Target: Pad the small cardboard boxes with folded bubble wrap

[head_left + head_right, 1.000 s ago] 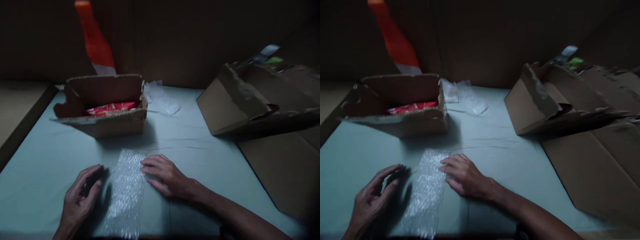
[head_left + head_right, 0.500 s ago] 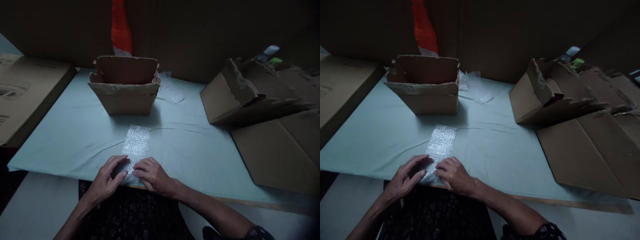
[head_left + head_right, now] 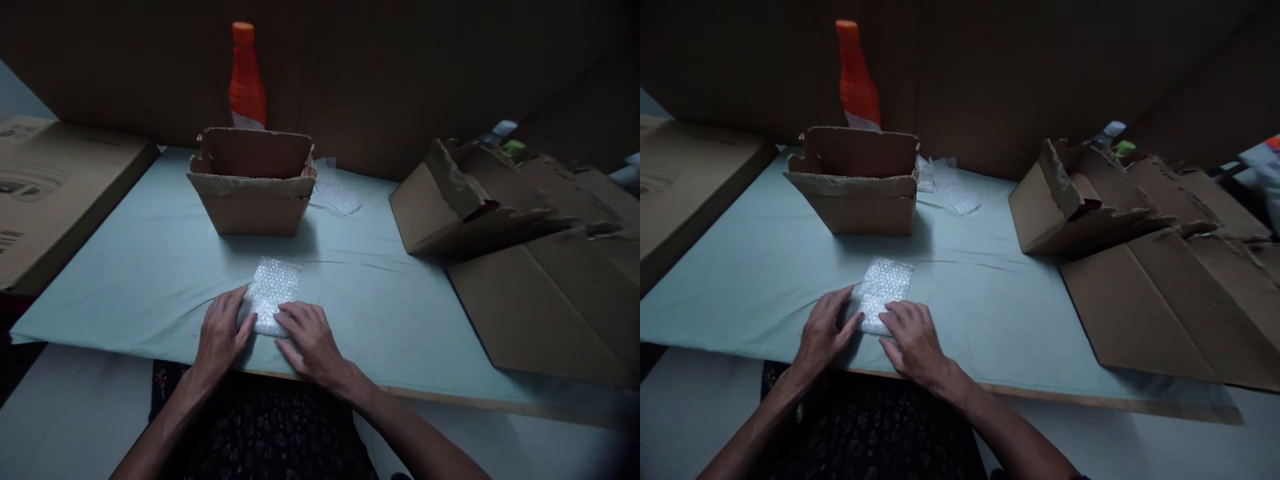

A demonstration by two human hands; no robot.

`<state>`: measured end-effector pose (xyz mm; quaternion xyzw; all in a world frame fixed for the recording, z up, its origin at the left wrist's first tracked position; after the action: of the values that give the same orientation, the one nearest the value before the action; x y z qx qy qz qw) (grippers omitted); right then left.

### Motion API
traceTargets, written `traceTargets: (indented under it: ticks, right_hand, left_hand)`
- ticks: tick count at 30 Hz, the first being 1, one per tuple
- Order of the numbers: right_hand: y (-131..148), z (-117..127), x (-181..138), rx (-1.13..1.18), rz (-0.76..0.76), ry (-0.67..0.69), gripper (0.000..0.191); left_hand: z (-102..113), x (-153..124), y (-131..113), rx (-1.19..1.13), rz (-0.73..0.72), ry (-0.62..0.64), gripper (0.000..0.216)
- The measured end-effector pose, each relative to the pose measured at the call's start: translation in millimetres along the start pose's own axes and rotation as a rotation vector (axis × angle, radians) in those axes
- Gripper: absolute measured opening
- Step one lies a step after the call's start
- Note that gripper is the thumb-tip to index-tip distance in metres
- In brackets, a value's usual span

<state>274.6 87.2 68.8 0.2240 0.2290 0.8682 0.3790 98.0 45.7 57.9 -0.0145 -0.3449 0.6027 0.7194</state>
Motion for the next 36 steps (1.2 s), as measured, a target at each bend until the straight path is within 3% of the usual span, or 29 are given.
traceTargets:
  ticks: [3, 5, 9, 14, 19, 23, 26, 33, 36]
  right_hand:
    - [1.7, -8.9, 6.9, -0.079, 0.015, 0.065, 0.018]
    - [0.4, -7.9, 10.8, -0.016, -0.014, 0.059, 0.014]
    - [-4.9, -0.2, 7.1, 0.206, -0.099, 0.083, 0.014]
    - [-6.6, 17.6, -5.6, 0.057, -0.105, -0.094, 0.025]
    - [0.8, 0.6, -7.5, -0.072, -0.007, 0.059, 0.021]
    - [-5.4, -1.9, -4.4, 0.058, -0.095, 0.072, 0.017]
    - [-9.5, -0.3, -0.7, 0.127, -0.136, 0.105, 0.020]
    - [-23.4, -1.2, 24.9, -0.134, -0.221, 0.053, 0.040]
    - [-21.3, -6.3, 27.1, -0.080, -0.197, 0.081, 0.027]
  left_hand:
    - [10.7, -6.6, -11.4, -0.028, -0.130, 0.008, 0.045]
    - [14.5, -11.9, -17.8, -0.072, -0.165, 0.052, 0.041]
    - [16.9, -16.4, -21.5, -0.197, -0.077, 0.072, 0.037]
    - [7.3, -8.9, -14.5, -0.098, 0.002, 0.065, 0.031]
    - [7.1, -8.9, -19.2, -0.071, -0.092, 0.016, 0.037]
    - [11.3, -18.2, -27.1, -0.181, -0.139, 0.055, 0.043]
    - [9.0, -17.3, -22.5, -0.211, -0.070, 0.071, 0.042]
    - [-6.7, 6.3, -1.4, 0.033, -0.005, 0.060, 0.031]
    - [-9.2, 3.3, 1.4, -0.005, -0.033, 0.055, 0.043]
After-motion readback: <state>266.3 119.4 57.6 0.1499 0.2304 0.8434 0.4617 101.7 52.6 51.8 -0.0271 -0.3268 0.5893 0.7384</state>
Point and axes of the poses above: each hand's wrist, its own x-axis towards the middle knuckle, its own z-axis out of the back of the hand, y = z × x, the point moved 6 cm from there along x, towards the middle knuckle, and after that the axes turned 13 degrees about -z, right-handed, at the moved point
